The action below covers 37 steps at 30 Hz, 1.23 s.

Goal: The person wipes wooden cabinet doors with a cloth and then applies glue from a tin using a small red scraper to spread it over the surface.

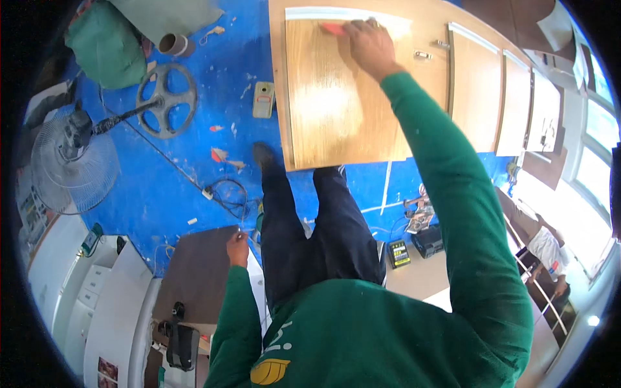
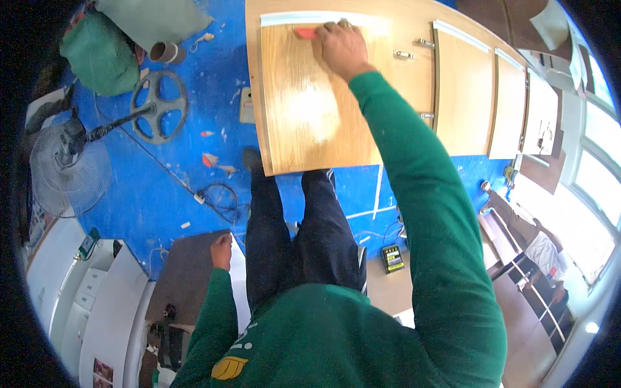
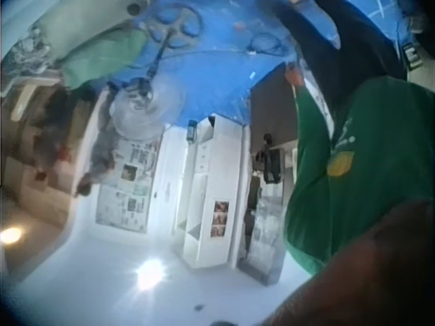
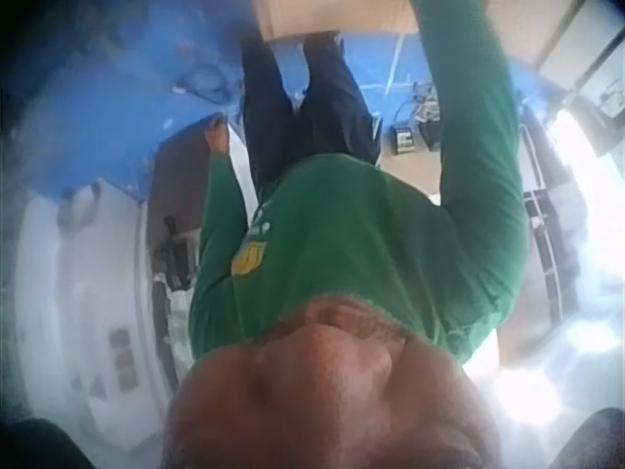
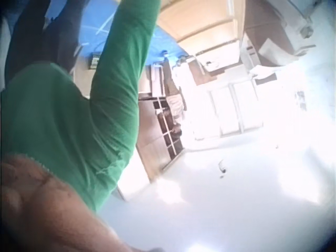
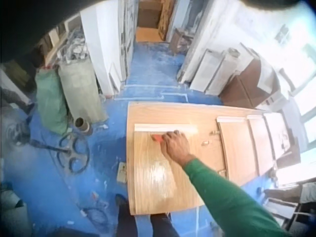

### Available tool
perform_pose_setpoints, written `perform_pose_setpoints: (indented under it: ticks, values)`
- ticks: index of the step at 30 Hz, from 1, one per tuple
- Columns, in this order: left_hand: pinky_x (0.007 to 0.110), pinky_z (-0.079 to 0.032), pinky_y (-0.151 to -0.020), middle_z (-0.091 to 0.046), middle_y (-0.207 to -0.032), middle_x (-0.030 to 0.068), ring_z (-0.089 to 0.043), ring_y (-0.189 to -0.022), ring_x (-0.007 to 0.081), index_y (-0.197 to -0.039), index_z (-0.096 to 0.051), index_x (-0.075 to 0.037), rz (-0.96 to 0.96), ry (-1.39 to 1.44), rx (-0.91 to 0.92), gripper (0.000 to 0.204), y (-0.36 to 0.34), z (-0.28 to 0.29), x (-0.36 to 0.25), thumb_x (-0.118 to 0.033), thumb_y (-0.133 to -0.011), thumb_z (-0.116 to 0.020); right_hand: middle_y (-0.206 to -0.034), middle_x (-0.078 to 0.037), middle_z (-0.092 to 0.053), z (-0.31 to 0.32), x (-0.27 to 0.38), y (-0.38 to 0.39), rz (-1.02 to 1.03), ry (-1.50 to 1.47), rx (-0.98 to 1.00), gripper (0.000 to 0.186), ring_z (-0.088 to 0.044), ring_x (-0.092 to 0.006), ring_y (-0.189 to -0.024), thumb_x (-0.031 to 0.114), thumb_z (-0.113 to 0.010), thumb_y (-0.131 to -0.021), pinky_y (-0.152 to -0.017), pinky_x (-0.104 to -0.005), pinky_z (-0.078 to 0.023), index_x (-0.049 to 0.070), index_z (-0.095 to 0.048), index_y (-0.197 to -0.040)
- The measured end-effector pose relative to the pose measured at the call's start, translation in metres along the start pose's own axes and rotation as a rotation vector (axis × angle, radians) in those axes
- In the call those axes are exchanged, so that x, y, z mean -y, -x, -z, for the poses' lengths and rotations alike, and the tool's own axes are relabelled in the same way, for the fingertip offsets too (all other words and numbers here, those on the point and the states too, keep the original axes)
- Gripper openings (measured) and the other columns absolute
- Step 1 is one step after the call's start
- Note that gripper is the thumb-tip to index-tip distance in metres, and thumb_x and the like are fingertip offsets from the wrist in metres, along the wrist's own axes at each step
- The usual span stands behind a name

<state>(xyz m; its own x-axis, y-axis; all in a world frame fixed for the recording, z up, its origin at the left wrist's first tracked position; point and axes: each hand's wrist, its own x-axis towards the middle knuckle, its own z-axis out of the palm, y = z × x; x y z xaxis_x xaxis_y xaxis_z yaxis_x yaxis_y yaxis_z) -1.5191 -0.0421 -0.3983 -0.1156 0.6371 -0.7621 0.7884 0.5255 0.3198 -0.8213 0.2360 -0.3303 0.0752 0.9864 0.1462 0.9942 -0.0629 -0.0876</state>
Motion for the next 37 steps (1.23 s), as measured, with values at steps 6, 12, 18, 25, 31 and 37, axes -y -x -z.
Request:
perform_pose_setpoints:
  ticks: [6,12,18,25,31,37]
  values:
    - [0.043,-0.054,-0.077,-0.078,-0.085,0.017,-0.074,-0.082,0.0244,-0.105,-0.082,0.002,0.026,0.0,-0.027,0.032,0.005,-0.014,0.021,-0.029,-0.098,-0.078,-0.112,-0.01,-0.075,0.014,0.056,0.081,0.035,-0.031,0.134,0.02,-0.071,-0.0306,-0.109,0.018,-0.067,-0.099,-0.092,-0.0467,-0.056,0.011,-0.076,-0.115]
    - [0.041,-0.056,-0.085,-0.082,-0.098,0.0168,-0.075,-0.092,0.0247,-0.112,-0.083,0.002,0.038,0.107,0.045,0.032,-0.013,-0.02,-0.013,-0.027,-0.098,-0.078,-0.127,-0.011,-0.065,0.084,0.151,0.294,-0.022,-0.068,0.375,0.041,-0.063,-0.0309,-0.122,0.012,-0.065,-0.089,-0.097,-0.0504,-0.05,0.007,-0.069,-0.129]
    - [0.04,-0.057,-0.09,-0.084,-0.107,0.0153,-0.075,-0.098,0.0246,-0.114,-0.083,0.002,-0.012,0.021,0.062,0.03,-0.028,-0.002,-0.065,-0.024,-0.1,-0.077,-0.115,-0.007,-0.067,0.099,0.127,0.257,-0.13,-0.086,0.305,0.036,-0.067,-0.0292,-0.111,0.011,-0.065,-0.091,-0.095,-0.0503,-0.05,0.007,-0.071,-0.126]
    - [0.044,-0.058,-0.085,-0.082,-0.099,0.0201,-0.077,-0.092,0.03,-0.102,-0.082,0.004,-0.035,0.004,-0.037,0.032,-0.032,-0.008,-0.04,-0.027,-0.092,-0.086,-0.128,-0.008,-0.07,0.058,0.1,0.179,-0.116,-0.085,0.163,0.042,-0.067,-0.0315,-0.124,0.01,-0.065,-0.09,-0.097,-0.0514,-0.052,0.007,-0.069,-0.132]
    - [0.046,-0.057,-0.104,-0.075,-0.132,0.0267,-0.072,-0.121,0.0403,-0.135,-0.067,0.002,0.093,-0.177,0.037,0.07,-0.025,-0.019,0.017,-0.03,-0.08,-0.096,-0.133,-0.01,-0.073,0.087,0.116,0.261,0.012,-0.221,0.446,0.045,-0.067,-0.0324,-0.128,0.006,-0.066,-0.087,-0.101,-0.0539,-0.052,0.008,-0.072,-0.131]
    - [0.049,-0.029,-0.135,-0.042,-0.173,0.0263,-0.037,-0.16,0.0514,-0.178,-0.009,-0.004,0.201,0.028,0.233,0.13,-0.015,0.011,-0.054,-0.023,-0.082,-0.095,-0.136,-0.007,-0.076,0.048,-0.026,0.075,-0.066,0.044,0.044,0.044,-0.069,-0.0314,-0.125,0.004,-0.068,-0.092,-0.103,-0.0527,-0.054,0.017,-0.077,-0.133]
